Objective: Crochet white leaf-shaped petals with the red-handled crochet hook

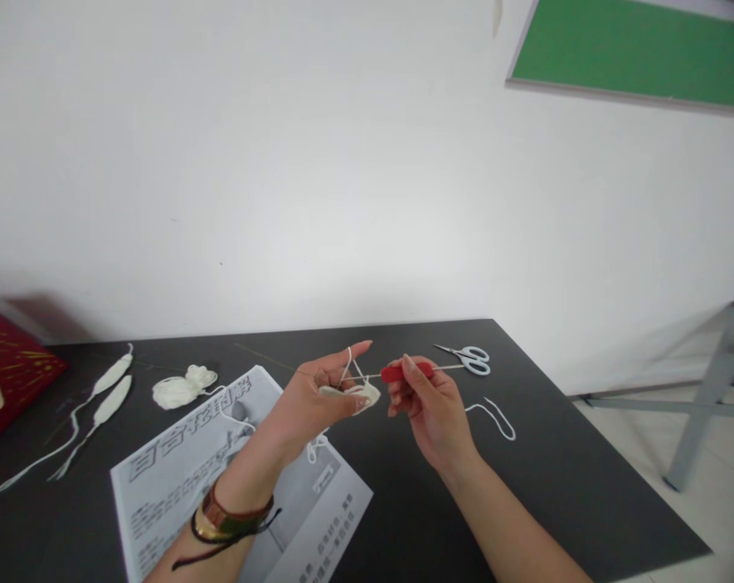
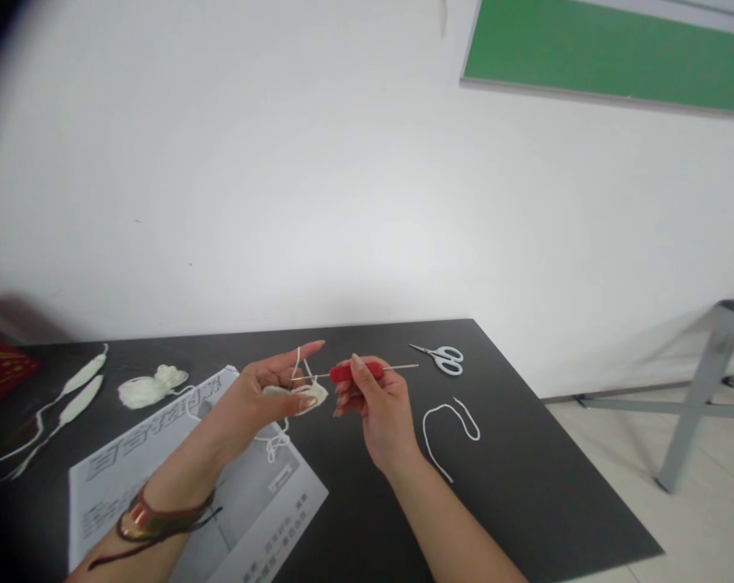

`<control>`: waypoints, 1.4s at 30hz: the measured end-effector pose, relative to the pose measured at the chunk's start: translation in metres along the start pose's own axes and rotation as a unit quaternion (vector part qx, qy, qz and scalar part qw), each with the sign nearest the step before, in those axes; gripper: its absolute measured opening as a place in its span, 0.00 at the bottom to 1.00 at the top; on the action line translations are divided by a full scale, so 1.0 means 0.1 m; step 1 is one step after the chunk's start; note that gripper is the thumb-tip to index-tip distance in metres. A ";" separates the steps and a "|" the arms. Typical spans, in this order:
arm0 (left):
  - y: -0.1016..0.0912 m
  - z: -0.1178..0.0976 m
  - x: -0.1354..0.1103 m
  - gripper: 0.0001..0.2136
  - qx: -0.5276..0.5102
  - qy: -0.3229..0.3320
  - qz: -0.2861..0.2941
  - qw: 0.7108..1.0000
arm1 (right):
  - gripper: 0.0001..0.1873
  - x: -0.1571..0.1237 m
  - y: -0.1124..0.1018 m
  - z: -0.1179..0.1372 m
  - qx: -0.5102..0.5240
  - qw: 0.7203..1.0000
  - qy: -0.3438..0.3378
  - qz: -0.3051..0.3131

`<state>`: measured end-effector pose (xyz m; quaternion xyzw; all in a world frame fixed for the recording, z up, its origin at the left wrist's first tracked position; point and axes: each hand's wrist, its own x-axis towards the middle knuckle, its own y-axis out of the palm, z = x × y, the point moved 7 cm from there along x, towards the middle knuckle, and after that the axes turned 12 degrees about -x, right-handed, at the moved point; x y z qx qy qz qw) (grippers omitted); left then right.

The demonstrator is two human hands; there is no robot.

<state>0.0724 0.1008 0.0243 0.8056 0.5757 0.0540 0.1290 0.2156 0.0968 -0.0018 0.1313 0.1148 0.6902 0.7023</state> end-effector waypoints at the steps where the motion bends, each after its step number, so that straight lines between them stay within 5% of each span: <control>1: -0.01 -0.01 0.00 0.33 0.026 0.014 -0.017 0.999 | 0.11 -0.01 -0.02 0.03 -0.021 1.000 -0.020 -0.010; 5: -0.04 -0.01 0.01 0.31 0.094 0.047 -0.078 0.991 | 0.08 -0.10 -0.05 0.22 -0.192 0.965 -0.171 -0.052; 7: -0.04 0.03 0.02 0.32 0.073 0.048 -0.100 0.991 | 0.08 -0.22 0.03 0.34 -0.312 0.900 -0.301 -0.047; 10: -0.02 0.10 0.02 0.36 -0.059 0.033 -0.085 0.994 | 0.21 -0.43 0.21 0.40 -0.420 0.775 -0.472 0.006; 12: 0.02 0.12 0.02 0.36 -0.152 0.015 -0.053 0.987 | 0.24 -0.47 0.22 0.40 -0.422 0.754 -0.503 0.017; 17: -0.01 0.07 0.02 0.31 -0.164 0.017 -0.021 0.986 | 0.17 -0.34 0.08 0.41 -0.327 0.850 -0.413 -0.005; 24: -0.01 0.06 0.01 0.35 -0.141 0.021 -0.008 0.990 | 0.20 -0.38 0.13 0.44 -0.334 0.836 -0.436 0.017; 35: 0.02 -0.05 -0.05 0.32 -0.160 0.035 0.010 0.986 | 0.08 -0.24 0.04 0.30 -0.165 0.936 -0.310 0.010; 42: -0.02 -0.01 -0.08 0.27 -0.125 -0.015 0.033 0.991 | 0.06 -0.06 0.05 0.16 0.022 0.988 -0.137 0.067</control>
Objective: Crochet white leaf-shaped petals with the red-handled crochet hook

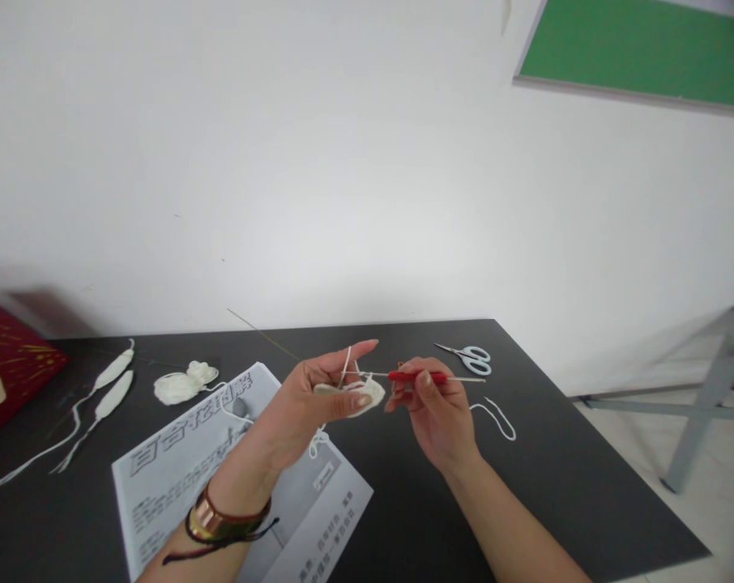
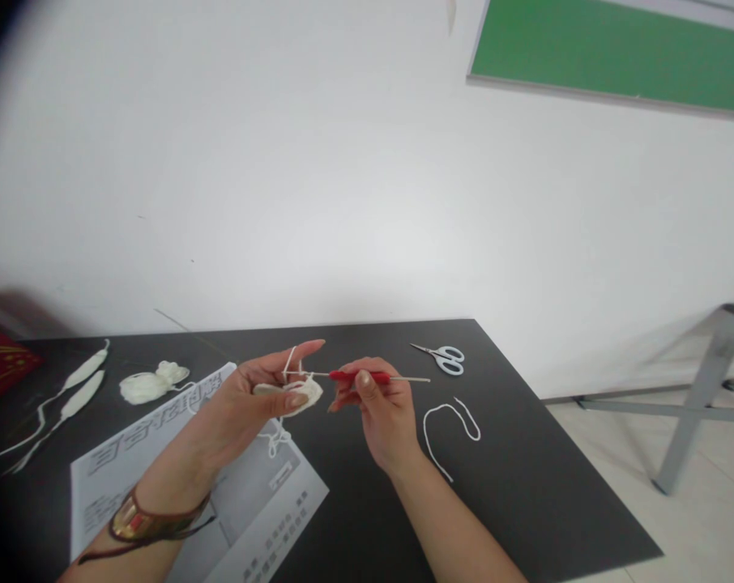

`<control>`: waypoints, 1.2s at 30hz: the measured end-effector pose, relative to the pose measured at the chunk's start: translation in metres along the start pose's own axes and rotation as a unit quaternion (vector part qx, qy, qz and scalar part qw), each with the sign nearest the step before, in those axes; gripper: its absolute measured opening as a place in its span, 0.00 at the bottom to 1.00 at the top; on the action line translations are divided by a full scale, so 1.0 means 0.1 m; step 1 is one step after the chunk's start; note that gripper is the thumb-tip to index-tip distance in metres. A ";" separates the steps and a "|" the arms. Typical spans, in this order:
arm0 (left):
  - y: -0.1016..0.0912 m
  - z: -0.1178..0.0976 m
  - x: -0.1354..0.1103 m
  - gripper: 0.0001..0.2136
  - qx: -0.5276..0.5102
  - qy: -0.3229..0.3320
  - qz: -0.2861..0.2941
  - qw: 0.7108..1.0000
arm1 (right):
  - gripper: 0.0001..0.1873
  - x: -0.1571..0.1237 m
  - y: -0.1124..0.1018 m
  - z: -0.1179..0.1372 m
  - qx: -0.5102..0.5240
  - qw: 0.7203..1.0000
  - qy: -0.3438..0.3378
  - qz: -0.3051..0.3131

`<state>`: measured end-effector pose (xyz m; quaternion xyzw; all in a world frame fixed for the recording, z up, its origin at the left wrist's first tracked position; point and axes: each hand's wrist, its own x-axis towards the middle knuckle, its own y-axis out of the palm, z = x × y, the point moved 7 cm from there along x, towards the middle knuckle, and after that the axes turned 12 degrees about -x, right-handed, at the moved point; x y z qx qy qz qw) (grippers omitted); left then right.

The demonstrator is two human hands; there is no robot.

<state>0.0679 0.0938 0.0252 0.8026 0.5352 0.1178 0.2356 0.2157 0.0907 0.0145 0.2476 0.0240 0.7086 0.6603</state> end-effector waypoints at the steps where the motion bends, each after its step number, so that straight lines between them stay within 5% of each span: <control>1: 0.00 0.00 -0.01 0.26 0.005 -0.011 0.004 1.000 | 0.07 0.01 0.00 -0.01 0.016 1.000 0.017 0.001; 6: 0.03 -0.04 -0.08 0.23 0.031 -0.032 0.023 0.999 | 0.09 0.01 0.00 -0.02 0.037 0.998 0.049 -0.001; 11: 0.05 -0.08 -0.08 0.27 0.049 -0.011 0.021 0.999 | 0.07 -0.03 -0.01 0.12 -0.040 0.999 -0.029 -0.013; 17: 0.04 -0.19 -0.07 0.27 0.151 0.077 -0.047 0.984 | 0.06 -0.12 -0.05 0.26 -0.172 0.975 -0.132 -0.056; 22: 0.06 -0.13 -0.06 0.30 0.094 0.062 -0.049 0.992 | 0.06 -0.07 -0.05 0.12 -0.071 0.995 -0.046 -0.056; 28: 0.09 -0.03 -0.05 0.28 -0.008 -0.009 0.015 1.000 | 0.08 -0.01 -0.01 0.03 0.045 0.998 0.041 -0.028; 36: 0.14 -0.01 -0.13 0.26 0.029 -0.067 0.049 0.996 | 0.11 0.03 -0.04 0.10 0.021 0.998 0.051 0.007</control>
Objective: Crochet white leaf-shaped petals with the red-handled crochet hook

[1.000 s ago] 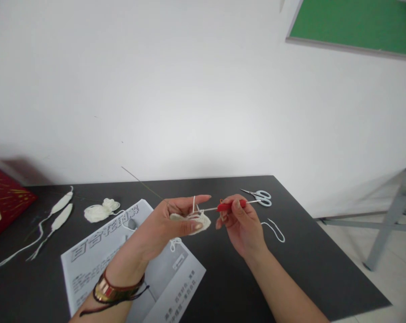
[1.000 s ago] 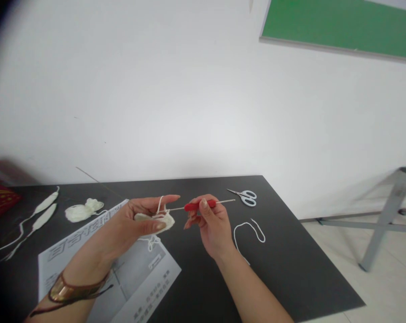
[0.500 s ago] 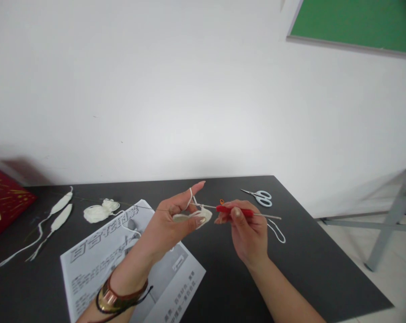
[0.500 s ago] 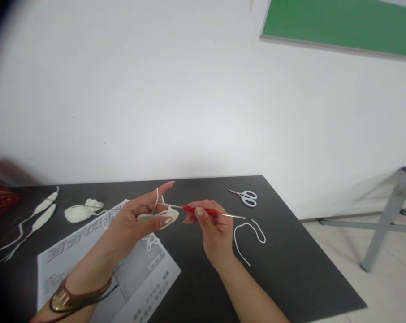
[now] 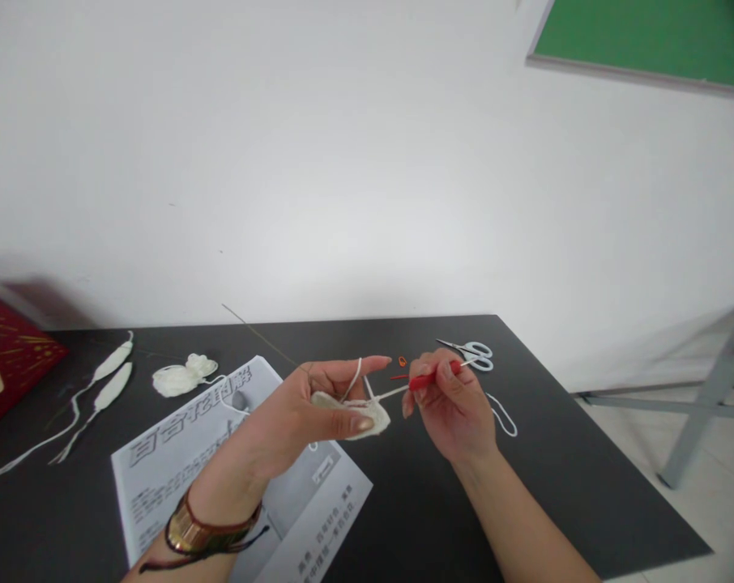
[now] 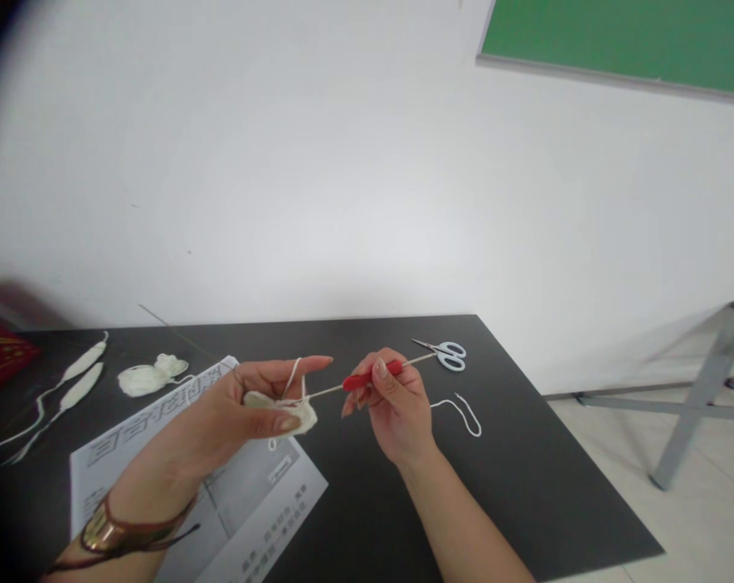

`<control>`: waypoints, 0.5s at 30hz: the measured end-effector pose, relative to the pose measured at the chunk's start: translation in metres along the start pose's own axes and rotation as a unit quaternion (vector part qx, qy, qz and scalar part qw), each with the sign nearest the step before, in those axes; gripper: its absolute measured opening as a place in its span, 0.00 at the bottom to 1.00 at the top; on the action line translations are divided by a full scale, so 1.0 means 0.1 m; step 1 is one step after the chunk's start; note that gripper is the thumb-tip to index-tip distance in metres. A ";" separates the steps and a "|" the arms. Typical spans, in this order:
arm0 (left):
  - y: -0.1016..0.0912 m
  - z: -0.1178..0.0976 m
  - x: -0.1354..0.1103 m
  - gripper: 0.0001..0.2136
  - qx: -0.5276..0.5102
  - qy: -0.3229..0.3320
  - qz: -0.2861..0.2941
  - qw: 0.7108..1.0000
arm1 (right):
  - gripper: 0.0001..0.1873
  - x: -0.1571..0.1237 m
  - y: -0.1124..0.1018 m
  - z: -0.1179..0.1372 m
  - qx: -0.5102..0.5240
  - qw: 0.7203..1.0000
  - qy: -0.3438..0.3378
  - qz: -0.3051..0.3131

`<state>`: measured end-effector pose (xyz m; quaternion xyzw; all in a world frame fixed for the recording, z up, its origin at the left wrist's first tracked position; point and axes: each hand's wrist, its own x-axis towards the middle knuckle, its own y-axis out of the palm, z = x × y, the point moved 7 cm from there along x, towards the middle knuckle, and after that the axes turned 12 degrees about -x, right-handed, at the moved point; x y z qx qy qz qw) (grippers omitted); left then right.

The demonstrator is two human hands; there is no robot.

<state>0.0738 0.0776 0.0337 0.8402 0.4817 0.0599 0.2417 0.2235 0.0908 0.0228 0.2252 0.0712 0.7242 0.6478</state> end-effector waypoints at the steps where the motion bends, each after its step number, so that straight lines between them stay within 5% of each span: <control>1: 0.01 0.00 -0.01 0.26 0.008 -0.005 0.004 1.000 | 0.11 0.00 -0.01 0.03 -0.015 1.000 -0.008 0.006; 15: -0.04 0.06 -0.02 0.23 0.105 -0.020 0.016 0.994 | 0.10 -0.09 -0.09 0.35 -0.187 0.975 -0.102 0.065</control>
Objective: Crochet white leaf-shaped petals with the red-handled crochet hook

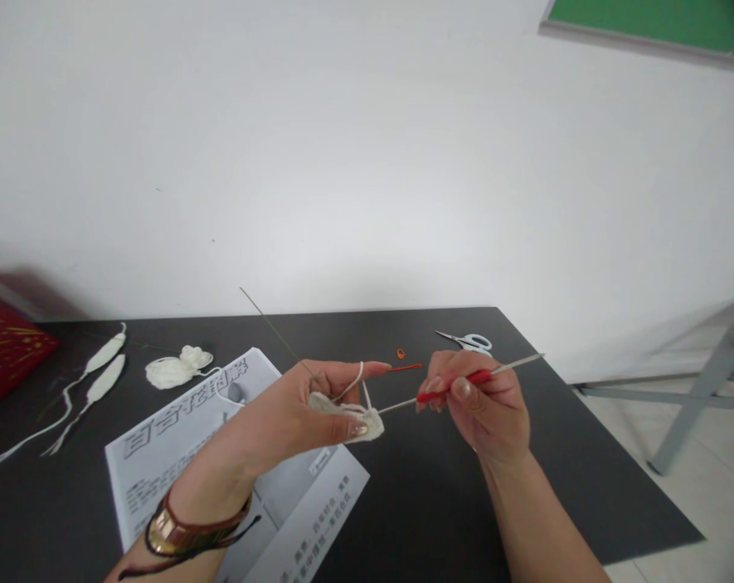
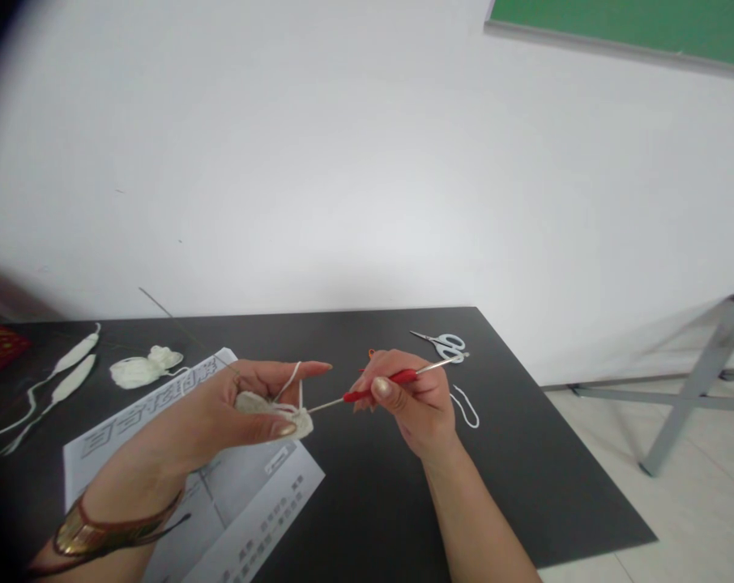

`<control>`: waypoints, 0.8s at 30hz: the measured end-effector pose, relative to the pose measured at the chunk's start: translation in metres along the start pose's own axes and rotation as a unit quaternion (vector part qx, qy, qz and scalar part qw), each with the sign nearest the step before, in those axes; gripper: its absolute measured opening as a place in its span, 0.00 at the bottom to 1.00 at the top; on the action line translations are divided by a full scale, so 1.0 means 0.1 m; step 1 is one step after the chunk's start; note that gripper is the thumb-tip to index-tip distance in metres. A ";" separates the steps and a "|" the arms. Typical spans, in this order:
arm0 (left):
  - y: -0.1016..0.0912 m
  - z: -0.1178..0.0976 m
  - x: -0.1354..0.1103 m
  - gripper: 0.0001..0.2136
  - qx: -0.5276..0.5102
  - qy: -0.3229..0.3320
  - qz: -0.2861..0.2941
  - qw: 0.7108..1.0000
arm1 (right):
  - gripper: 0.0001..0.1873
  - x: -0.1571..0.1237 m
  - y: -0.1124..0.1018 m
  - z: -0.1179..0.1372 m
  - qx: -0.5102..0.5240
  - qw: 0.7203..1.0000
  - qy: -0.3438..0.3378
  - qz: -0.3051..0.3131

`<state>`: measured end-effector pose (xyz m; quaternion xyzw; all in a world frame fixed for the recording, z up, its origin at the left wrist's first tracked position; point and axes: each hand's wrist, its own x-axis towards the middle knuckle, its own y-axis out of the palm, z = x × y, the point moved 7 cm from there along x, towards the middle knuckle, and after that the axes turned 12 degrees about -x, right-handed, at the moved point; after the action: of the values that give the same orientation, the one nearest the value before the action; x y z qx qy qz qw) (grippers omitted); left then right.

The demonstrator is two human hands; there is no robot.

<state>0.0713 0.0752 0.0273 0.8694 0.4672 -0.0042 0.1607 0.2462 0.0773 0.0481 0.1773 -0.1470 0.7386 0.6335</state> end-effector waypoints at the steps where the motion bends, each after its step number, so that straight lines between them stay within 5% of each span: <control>1: 0.00 0.00 0.00 0.20 0.012 0.000 -0.002 1.000 | 0.10 -0.01 0.00 0.02 -0.009 1.000 -0.004 0.003; 5: 0.01 -0.03 0.03 0.04 0.068 0.021 -0.004 0.997 | 0.07 -0.04 0.03 0.13 -0.040 0.998 -0.039 0.011; 11: -0.01 -0.04 0.03 0.07 0.076 0.006 -0.010 0.997 | 0.05 -0.08 0.03 0.20 -0.079 0.994 -0.068 0.013; 16: 0.01 -0.01 0.01 0.25 -0.001 -0.026 0.007 1.000 | 0.08 -0.02 0.04 -0.05 0.055 0.996 0.048 -0.041; 20: 0.05 -0.01 0.00 0.27 -0.035 -0.031 0.018 0.999 | 0.10 0.01 0.14 -0.25 0.163 0.974 0.146 -0.056; 24: 0.07 -0.02 -0.01 0.27 -0.057 -0.040 0.027 0.997 | 0.10 0.02 0.20 -0.29 0.200 0.965 0.161 -0.043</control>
<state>0.0761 0.0710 0.0312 0.8702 0.4361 -0.0079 0.2291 0.2244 0.0888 0.0235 0.1849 0.1155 0.7437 0.6320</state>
